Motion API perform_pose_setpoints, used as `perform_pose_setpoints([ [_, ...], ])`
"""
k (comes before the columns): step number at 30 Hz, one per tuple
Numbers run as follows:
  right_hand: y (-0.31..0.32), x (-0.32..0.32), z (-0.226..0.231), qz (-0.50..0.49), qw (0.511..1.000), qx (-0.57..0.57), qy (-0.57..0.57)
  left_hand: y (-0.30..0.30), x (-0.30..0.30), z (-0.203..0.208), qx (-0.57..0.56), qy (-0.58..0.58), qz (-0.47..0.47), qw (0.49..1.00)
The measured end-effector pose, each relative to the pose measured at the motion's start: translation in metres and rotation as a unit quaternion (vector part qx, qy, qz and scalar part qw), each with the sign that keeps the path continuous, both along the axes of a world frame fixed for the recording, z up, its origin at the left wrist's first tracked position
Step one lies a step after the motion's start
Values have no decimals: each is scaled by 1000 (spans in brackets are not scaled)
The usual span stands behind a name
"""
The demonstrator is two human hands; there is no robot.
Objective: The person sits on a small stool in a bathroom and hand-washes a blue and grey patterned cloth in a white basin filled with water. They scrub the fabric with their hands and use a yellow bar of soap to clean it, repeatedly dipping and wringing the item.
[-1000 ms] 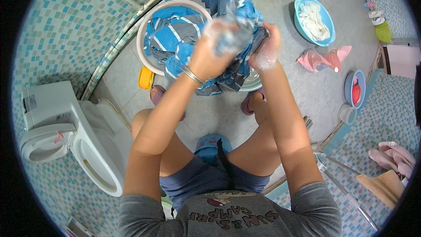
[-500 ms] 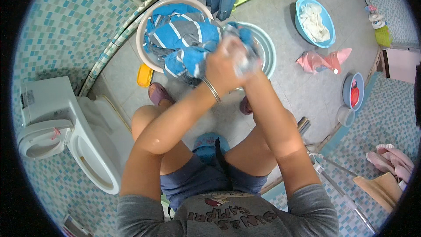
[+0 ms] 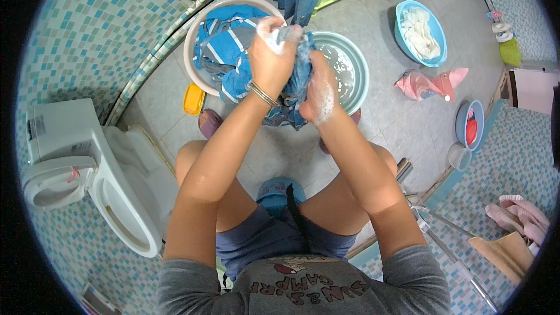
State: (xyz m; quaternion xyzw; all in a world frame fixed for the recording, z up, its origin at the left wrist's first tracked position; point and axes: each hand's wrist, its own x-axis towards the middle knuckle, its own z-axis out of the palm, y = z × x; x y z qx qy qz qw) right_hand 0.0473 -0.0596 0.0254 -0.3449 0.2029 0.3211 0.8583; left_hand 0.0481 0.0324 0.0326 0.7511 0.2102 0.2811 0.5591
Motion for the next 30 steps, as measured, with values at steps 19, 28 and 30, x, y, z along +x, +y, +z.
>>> perform_pose_setpoints([
  [19, -19, 4, -24, 9, 999, 12, -46, -20, -33, -2, 173, -118, -172, 963],
  [28, -56, 27, 31, -18, 988, -30, -151, 43, -15, -4, -206, 191, -321, 905],
  [30, -66, 34, 34, -26, 985, -40, -164, 49, -18, -1, -186, 269, -389, 861],
])
